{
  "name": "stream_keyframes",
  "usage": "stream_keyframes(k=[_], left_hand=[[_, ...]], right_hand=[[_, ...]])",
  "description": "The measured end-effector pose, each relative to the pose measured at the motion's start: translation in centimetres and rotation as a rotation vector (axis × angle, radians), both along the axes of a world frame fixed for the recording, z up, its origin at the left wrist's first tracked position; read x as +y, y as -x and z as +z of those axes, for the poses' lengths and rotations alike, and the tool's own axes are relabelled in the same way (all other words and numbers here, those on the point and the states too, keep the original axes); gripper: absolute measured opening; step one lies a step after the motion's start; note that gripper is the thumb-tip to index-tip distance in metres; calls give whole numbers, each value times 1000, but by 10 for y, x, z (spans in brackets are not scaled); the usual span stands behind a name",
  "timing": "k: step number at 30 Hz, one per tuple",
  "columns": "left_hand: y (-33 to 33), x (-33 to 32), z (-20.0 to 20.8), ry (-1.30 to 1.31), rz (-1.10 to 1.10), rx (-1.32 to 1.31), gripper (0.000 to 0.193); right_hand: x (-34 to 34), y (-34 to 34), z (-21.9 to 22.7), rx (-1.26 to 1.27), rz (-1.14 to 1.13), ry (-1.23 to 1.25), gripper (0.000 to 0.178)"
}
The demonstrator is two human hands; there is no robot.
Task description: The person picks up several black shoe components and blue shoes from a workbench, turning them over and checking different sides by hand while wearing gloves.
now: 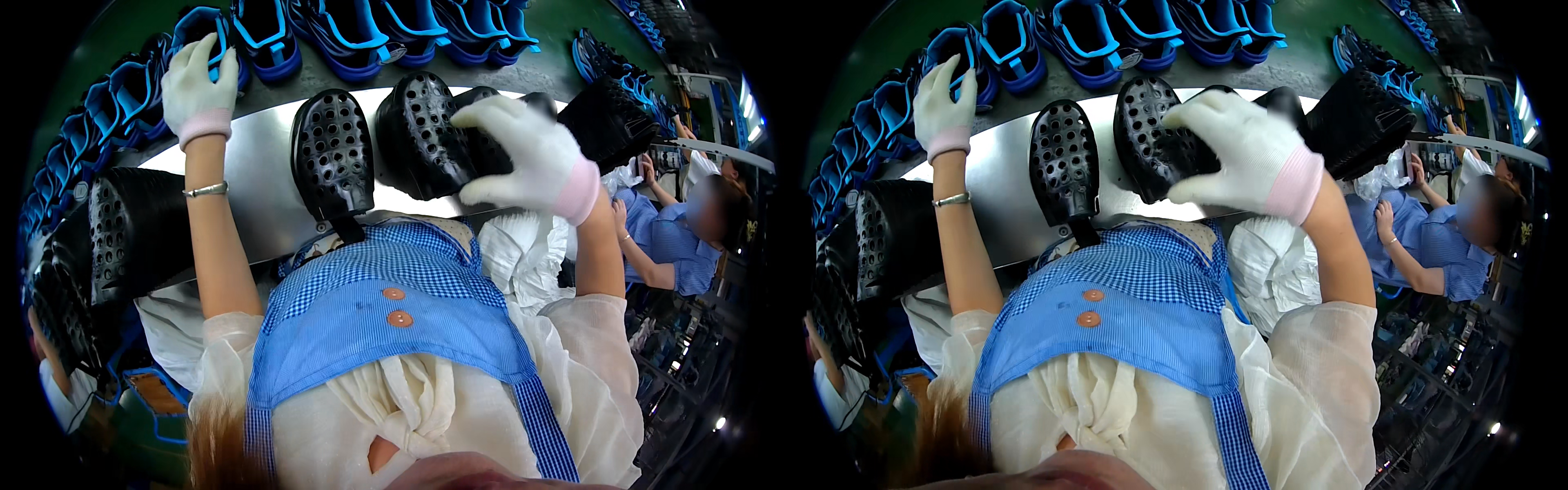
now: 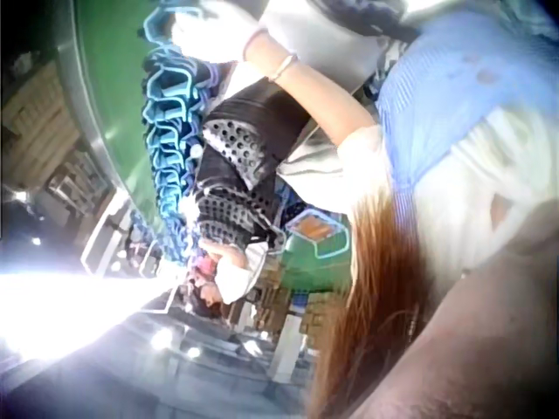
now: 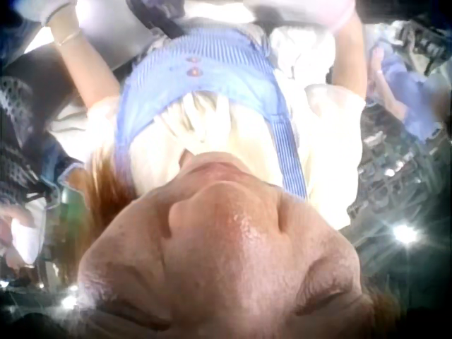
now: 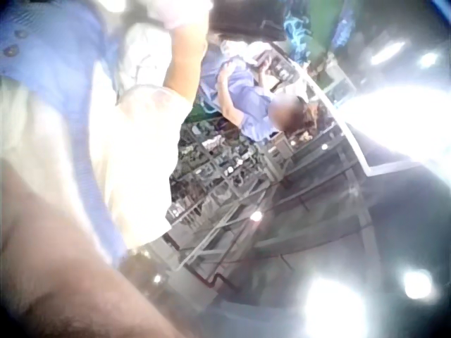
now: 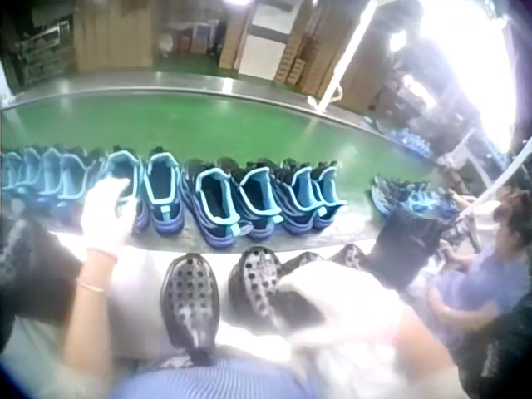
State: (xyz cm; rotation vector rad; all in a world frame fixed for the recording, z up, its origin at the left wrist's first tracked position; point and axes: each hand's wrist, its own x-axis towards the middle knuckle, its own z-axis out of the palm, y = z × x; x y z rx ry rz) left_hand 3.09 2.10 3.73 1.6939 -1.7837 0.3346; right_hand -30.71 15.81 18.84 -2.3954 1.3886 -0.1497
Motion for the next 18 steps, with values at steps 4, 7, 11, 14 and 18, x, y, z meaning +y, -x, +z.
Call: stream_keyframes(k=[4, 7, 11, 14, 18], left_hand=[[11, 18, 11, -11, -106, 126, 28], [16, 24, 10, -68, -166, 186, 26], [26, 31, 10, -134, -242, 310, 24], [30, 36, 12, -206, -248, 380, 24], [27, 40, 11, -295, -292, 417, 24]], right_hand=[[11, -3, -16, 12, 0, 8, 61], [10, -1, -21, 57, -23, 36, 62], [5, 0, -21, 49, -28, 21, 59], [3, 0, -18, 39, -36, -17, 57], [-1, -3, 0, -1, -49, -56, 56]])
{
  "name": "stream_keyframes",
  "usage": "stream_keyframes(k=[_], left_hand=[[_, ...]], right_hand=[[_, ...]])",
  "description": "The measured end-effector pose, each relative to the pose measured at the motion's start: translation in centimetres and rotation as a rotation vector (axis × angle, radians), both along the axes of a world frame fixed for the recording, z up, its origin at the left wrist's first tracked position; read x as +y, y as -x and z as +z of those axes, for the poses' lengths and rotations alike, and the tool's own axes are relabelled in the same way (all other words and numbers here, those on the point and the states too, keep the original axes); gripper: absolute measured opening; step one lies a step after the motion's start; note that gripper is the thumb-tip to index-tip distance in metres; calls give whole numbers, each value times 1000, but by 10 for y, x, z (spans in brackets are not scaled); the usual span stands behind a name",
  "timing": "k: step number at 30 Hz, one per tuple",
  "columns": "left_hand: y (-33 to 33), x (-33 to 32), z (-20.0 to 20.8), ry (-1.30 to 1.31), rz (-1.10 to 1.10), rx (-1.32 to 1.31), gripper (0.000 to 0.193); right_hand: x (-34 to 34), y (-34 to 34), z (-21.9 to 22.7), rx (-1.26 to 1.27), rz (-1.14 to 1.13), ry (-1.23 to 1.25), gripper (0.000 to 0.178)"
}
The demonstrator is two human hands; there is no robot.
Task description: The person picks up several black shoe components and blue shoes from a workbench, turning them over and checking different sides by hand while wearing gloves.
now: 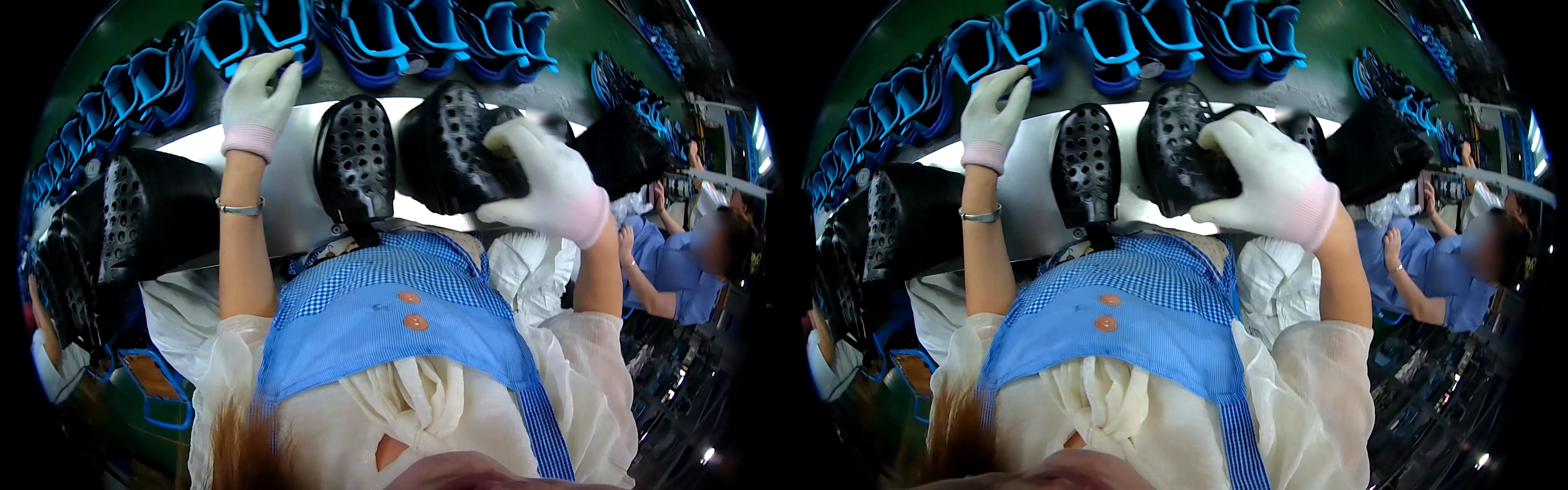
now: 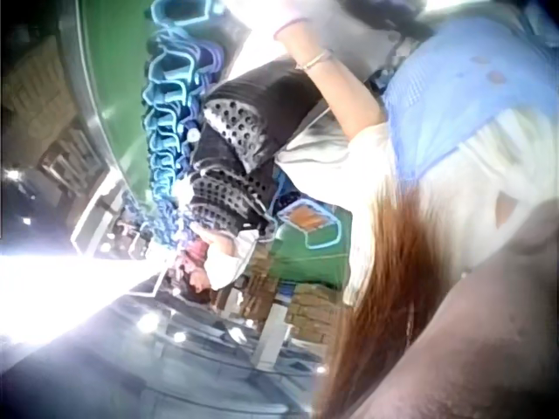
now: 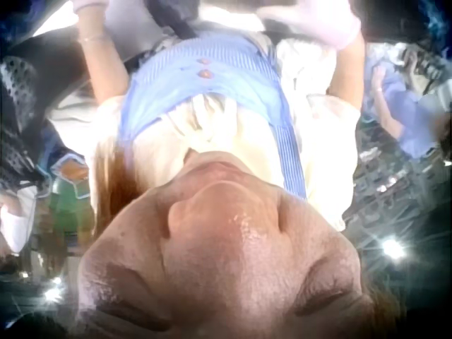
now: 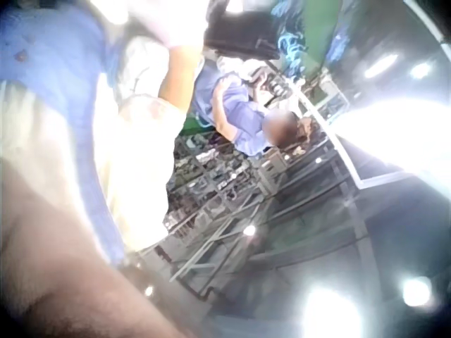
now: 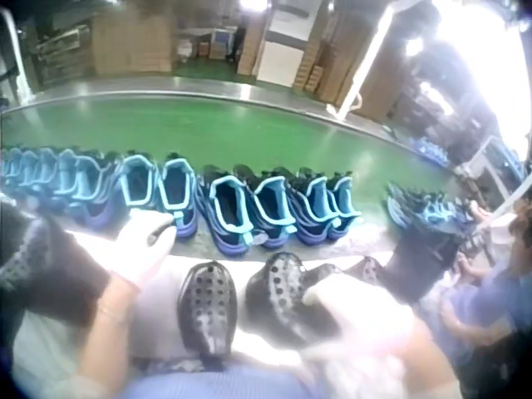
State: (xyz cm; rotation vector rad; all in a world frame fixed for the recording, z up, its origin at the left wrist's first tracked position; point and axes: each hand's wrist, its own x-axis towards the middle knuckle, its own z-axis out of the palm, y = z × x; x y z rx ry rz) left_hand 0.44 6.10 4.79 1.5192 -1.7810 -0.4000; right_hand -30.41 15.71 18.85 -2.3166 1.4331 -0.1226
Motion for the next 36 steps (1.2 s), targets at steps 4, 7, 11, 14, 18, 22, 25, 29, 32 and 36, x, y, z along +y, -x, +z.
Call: stream_keyframes(k=[4, 7, 11, 14, 18, 22, 25, 29, 32, 36], left_hand=[[10, 3, 19, -46, -135, 317, 29], [21, 10, 41, -309, -493, 865, 42], [15, 16, 39, -517, -809, 1232, 54], [16, 21, 40, -559, -782, 1538, 52], [4, 11, 28, -462, -599, 1612, 45], [0, 1, 25, -395, -374, 1581, 27], [1, -7, 18, -370, -283, 1593, 25], [3, -16, 11, -262, -184, 1658, 27], [0, -24, 9, -230, -179, 1658, 30], [-1, -32, 6, -292, -179, 1629, 35]], right_hand=[[-13, -15, 26, -71, 65, 130, 58], [-29, -41, 39, -140, 127, 168, 55], [-57, -79, 37, -211, 340, 182, 63], [-78, -97, 16, -276, 365, 214, 56], [-98, -117, -1, -199, 249, 102, 52], [-114, -131, -18, -142, 146, 111, 52], [-128, -139, -26, -86, 108, 74, 50], [-138, -152, -39, -6, 58, 105, 46], [-142, -159, -41, -22, 79, 202, 46], [-150, -164, -43, -113, 68, 231, 43]])
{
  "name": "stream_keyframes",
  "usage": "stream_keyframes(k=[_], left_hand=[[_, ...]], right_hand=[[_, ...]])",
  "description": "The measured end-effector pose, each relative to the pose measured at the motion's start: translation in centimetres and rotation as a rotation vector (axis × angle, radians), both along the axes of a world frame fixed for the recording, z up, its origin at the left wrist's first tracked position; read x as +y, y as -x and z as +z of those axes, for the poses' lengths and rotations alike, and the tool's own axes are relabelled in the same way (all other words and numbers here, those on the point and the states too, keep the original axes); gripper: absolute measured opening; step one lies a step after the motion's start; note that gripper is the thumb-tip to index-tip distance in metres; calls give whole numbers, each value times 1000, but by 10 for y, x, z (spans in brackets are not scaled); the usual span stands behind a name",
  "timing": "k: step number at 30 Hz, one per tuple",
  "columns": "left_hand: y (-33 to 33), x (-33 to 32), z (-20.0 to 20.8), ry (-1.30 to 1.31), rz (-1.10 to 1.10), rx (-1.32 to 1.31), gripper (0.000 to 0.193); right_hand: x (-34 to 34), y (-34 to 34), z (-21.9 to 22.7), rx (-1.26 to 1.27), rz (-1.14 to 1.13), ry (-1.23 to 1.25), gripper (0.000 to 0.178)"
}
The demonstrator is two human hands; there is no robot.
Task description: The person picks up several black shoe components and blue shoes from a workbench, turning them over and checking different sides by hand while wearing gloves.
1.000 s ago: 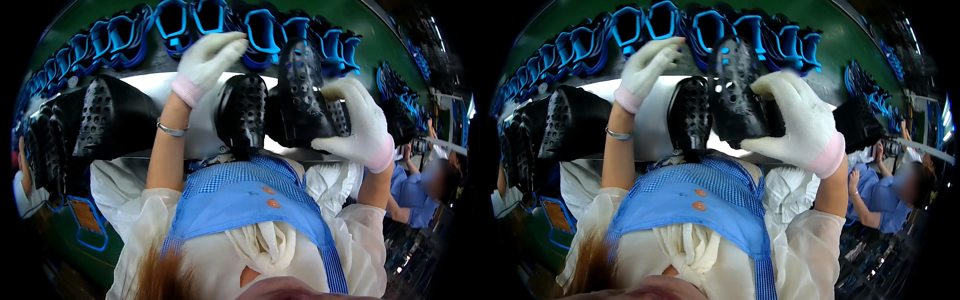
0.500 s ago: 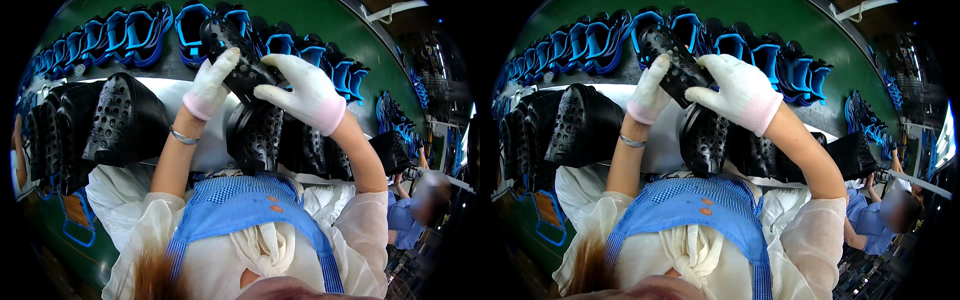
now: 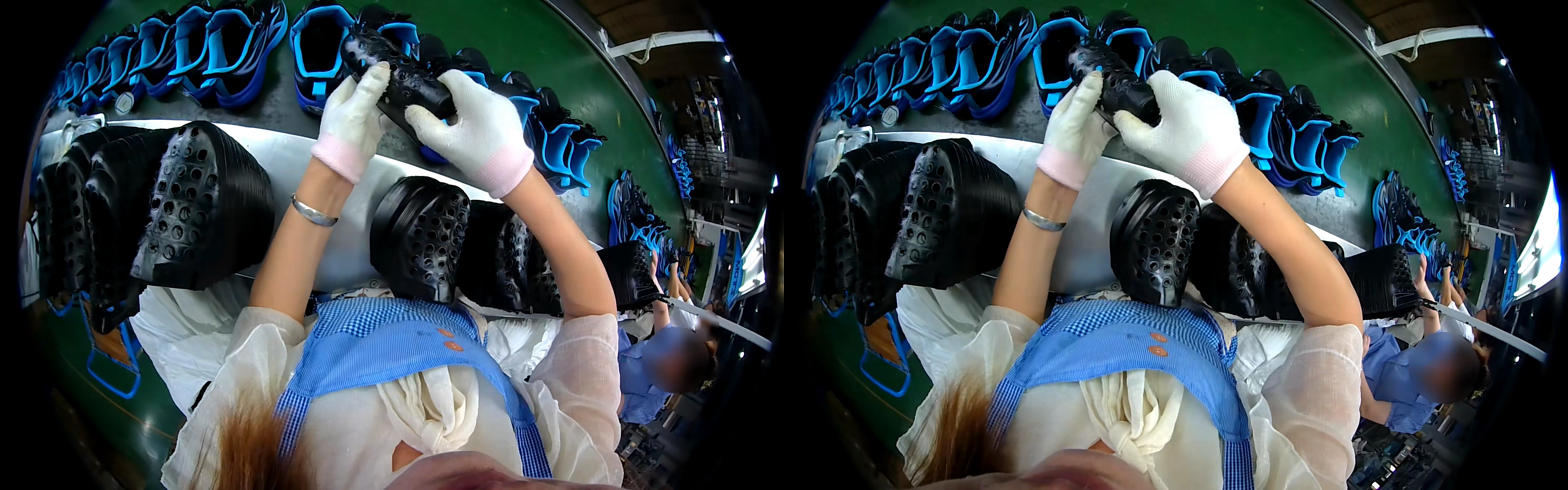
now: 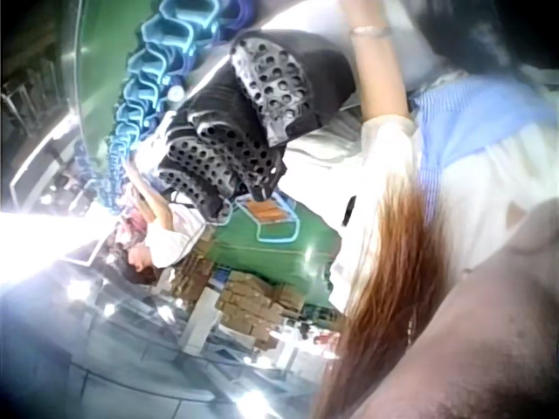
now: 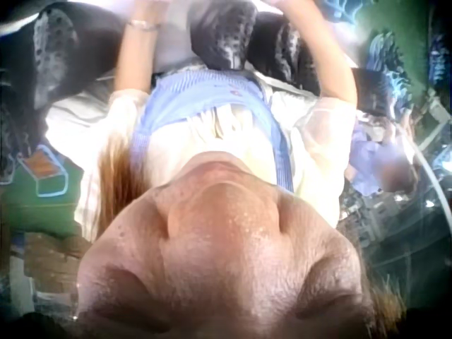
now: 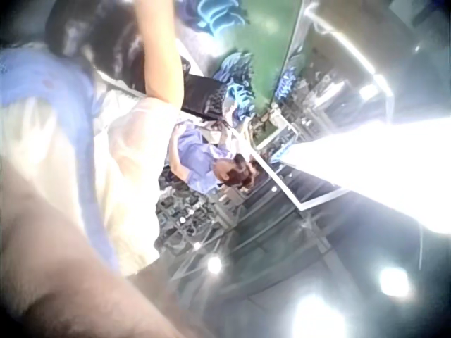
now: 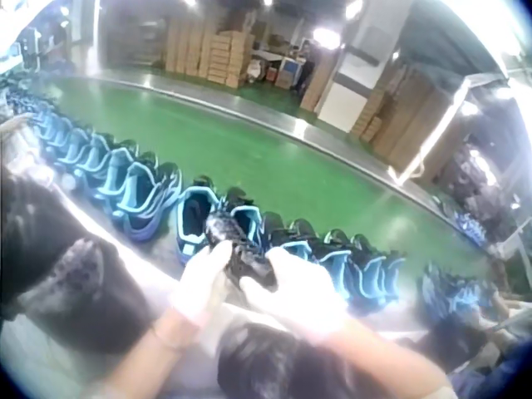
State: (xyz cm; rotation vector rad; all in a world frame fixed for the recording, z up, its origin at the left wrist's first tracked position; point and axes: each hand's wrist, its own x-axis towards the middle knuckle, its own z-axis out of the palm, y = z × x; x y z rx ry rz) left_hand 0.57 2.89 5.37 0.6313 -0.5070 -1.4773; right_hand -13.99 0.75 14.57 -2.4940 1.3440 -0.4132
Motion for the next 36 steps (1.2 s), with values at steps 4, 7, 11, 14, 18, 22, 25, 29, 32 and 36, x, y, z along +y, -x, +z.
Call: stream_keyframes(k=[4, 7, 11, 14, 18, 22, 25, 29, 32, 36], left_hand=[[-11, -3, 7, -179, -115, -78, 35], [-22, -6, -7, -100, 8, -688, 40], [-25, -14, -36, 307, 335, -1381, 40], [-17, -22, -48, 287, 306, -1553, 32], [1, -24, -47, 224, 251, -1523, 24], [1, -24, -51, 220, 295, -1548, 23], [-5, -27, -41, 102, 107, -1677, 28], [-7, -37, -27, -59, -98, -1820, 39], [-10, -57, -8, -202, -467, -1868, 39], [-16, -63, -7, -241, -604, -1878, 36]], right_hand=[[-7, 1, 4, -89, -34, -131, 43], [-23, 12, 9, 17, -60, -216, 41], [-61, 25, 5, 90, -32, -317, 56], [-84, 18, 6, 103, -53, -461, 64], [-111, -2, 16, 243, -51, -462, 61], [-114, -39, 2, 399, -20, -359, 55], [-111, -67, -26, 520, -35, -212, 47], [-112, -92, -70, 498, -58, -131, 41], [-121, -98, -94, 517, -55, -139, 35], [-134, -105, -105, 565, 12, -238, 31]])
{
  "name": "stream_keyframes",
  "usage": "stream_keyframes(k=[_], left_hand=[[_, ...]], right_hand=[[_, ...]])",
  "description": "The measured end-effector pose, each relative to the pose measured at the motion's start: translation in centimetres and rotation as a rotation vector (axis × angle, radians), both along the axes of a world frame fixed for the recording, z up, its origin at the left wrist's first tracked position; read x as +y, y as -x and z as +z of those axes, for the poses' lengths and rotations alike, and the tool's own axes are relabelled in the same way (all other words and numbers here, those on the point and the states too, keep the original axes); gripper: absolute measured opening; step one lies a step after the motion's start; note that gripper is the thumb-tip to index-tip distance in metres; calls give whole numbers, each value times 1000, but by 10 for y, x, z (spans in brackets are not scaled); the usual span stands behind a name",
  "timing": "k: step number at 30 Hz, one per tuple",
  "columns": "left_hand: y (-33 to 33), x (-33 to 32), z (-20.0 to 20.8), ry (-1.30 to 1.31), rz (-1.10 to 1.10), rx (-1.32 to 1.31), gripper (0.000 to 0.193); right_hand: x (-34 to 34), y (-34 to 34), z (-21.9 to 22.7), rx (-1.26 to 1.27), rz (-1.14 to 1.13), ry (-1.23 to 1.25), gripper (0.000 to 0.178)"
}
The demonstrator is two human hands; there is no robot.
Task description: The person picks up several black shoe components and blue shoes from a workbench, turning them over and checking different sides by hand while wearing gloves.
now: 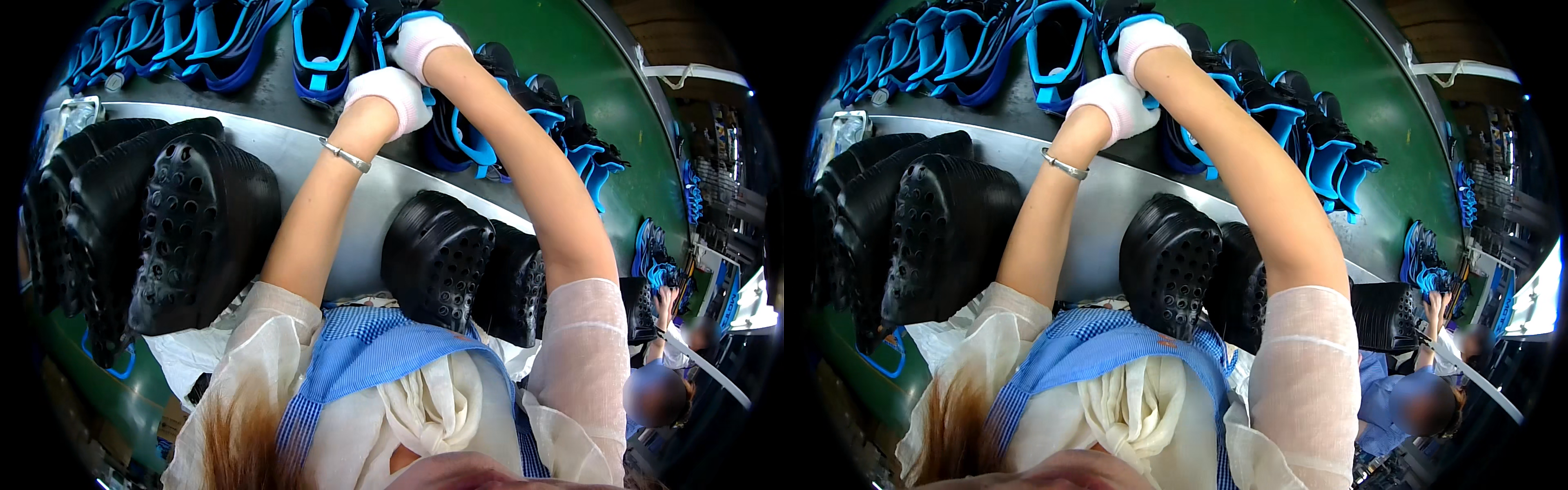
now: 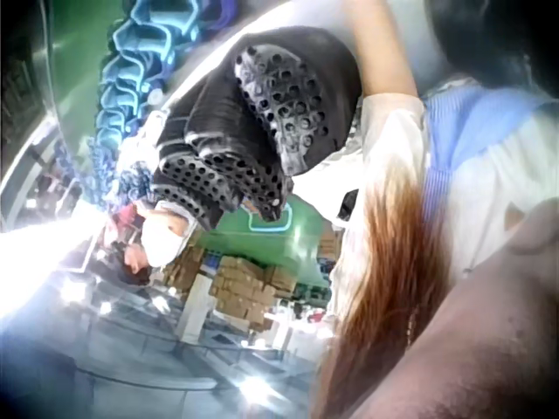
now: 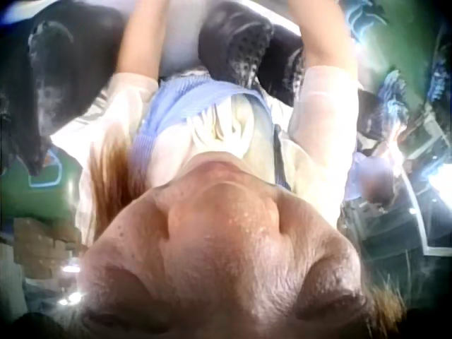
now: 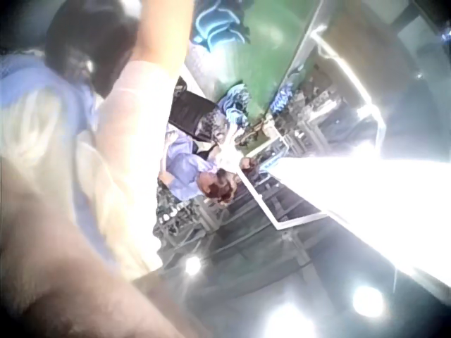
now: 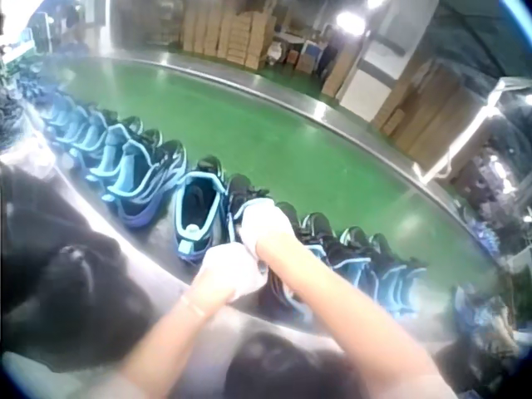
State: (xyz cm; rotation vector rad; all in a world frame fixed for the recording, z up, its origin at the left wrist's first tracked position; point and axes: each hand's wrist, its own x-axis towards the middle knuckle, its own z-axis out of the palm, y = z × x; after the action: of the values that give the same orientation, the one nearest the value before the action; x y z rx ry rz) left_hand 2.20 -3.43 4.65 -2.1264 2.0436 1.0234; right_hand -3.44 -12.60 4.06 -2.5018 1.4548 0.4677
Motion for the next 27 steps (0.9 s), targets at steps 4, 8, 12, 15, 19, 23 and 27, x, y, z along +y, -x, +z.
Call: stream_keyframes(k=[4, 8, 12, 15, 19, 23, 27], left_hand=[[3, -6, 4, 5, 8, 12, 38], [4, -4, -3, 16, 22, -44, 39], [8, -10, 0, 19, 17, -80, 44], [0, -4, -15, 106, 48, -51, 49], [2, 0, -9, 154, 52, -70, 50], [-28, 12, -32, 629, 182, -197, 43], [-21, 28, -36, 731, 328, -427, 45]], right_hand=[[-18, -2, -36, -129, -63, 112, 21], [-10, -2, -25, -294, -86, 111, 28], [-12, 6, -9, -236, -36, 69, 28], [20, 28, 31, -412, 7, -1, 39], [68, 90, 88, -494, 91, -15, 42], [118, 165, 120, -537, 279, 81, 28], [188, 226, 150, -511, 24, 46, 26]])
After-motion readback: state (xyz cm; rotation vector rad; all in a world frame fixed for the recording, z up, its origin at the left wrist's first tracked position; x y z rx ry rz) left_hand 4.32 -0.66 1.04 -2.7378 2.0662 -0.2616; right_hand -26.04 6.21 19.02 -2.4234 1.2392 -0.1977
